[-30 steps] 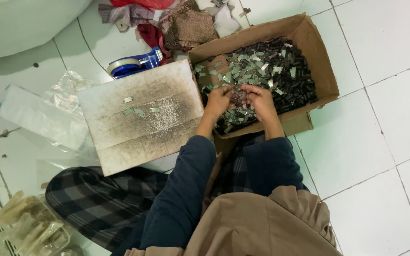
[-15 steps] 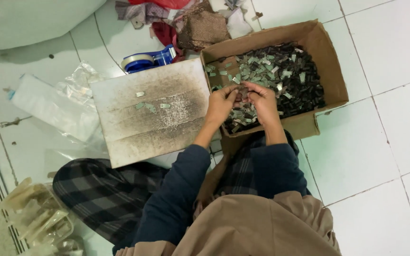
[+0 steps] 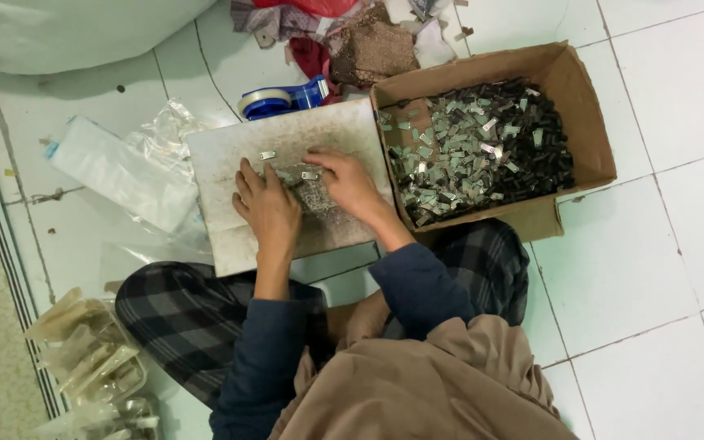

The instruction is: The person picks up small metal parts from a box and places them into plastic bags by hand.

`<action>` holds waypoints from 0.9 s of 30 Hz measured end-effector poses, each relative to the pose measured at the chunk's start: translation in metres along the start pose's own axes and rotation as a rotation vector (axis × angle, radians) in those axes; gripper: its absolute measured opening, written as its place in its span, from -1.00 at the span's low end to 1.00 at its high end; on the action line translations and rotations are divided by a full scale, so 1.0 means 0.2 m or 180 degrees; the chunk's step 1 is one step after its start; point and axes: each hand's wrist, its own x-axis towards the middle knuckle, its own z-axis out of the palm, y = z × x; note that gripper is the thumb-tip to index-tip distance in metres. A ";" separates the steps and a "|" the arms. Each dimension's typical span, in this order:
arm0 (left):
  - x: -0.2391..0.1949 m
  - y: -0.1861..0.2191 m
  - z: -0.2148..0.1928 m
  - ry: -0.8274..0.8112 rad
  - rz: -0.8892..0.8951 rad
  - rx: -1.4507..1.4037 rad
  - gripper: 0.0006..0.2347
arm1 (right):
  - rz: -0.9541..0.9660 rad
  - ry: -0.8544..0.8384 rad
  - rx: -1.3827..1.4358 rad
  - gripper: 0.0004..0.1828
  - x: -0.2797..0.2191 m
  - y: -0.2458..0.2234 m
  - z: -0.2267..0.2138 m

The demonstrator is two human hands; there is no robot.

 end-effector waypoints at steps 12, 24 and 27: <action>-0.17 0.89 0.89 -0.1535 0.1851 -0.1085 -0.75 | 0.1433 -0.0004 -0.1683 -0.82 -0.46 0.96 -1.00; -0.18 0.95 1.23 -0.2268 0.1685 0.0416 -0.67 | 0.2447 -0.1063 -0.2032 -0.57 -0.44 0.93 -0.90; -0.21 0.93 1.36 -0.2119 0.1765 0.0401 -0.70 | 0.2557 -0.1110 -0.1984 -0.57 -0.42 0.74 -0.90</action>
